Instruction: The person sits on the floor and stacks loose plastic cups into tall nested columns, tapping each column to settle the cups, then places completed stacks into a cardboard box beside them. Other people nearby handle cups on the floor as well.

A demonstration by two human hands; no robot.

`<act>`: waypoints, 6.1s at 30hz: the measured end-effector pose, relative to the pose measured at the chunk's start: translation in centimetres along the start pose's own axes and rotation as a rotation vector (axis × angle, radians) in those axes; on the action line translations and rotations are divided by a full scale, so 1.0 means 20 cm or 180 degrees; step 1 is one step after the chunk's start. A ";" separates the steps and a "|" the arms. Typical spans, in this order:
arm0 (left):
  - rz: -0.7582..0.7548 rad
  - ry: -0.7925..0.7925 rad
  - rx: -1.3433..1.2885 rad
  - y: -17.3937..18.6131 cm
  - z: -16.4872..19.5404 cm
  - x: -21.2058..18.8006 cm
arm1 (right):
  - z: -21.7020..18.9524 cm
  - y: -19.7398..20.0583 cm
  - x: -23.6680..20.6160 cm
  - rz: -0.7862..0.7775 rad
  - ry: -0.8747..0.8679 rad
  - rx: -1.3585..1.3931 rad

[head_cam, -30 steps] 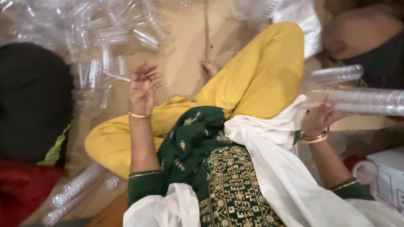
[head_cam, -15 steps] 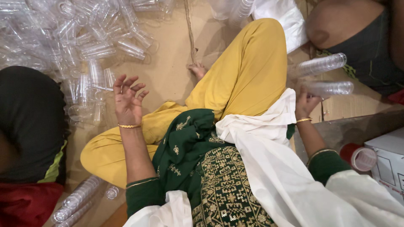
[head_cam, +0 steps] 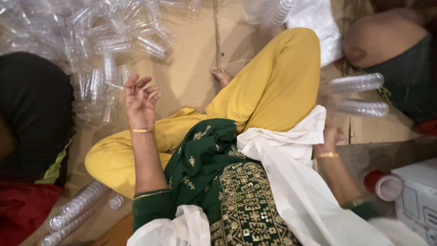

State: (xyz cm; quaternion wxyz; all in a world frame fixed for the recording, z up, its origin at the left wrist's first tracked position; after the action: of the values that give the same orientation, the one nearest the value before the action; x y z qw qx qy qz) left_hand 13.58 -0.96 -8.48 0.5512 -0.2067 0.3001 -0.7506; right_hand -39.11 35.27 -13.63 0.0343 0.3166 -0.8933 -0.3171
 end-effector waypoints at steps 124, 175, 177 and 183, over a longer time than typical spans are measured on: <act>0.0049 0.0124 0.0142 -0.13 -0.26 0.35 | -1.97 -1.60 -0.14 -0.2479 0.3841 0.0402; 0.0210 0.0114 0.0852 -0.07 -0.37 0.39 | -1.99 -1.60 -0.20 -0.2058 0.4215 -0.0103; 0.0216 0.0101 0.0879 -0.09 -0.37 0.39 | -1.97 -1.62 -0.19 -0.2058 0.4050 -0.0246; 0.1027 -0.0742 0.0718 0.13 -0.13 0.40 | -1.76 -1.80 -0.04 -0.3202 0.2185 0.0802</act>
State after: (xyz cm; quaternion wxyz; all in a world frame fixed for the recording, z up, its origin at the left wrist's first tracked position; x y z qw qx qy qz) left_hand 11.26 -8.52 -12.28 0.7146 -0.1783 0.1777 -0.6527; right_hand -9.68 -5.05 -6.63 0.1283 0.7843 -0.6033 -0.0668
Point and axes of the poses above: each hand's wrist, its own x-axis towards the middle knuckle, its own y-axis out of the back of the hand, z = x × y, the point moved 10 cm from there along x, towards the middle knuckle, and after that the axes turned 4 degrees about -x, right-handed, at the moved point
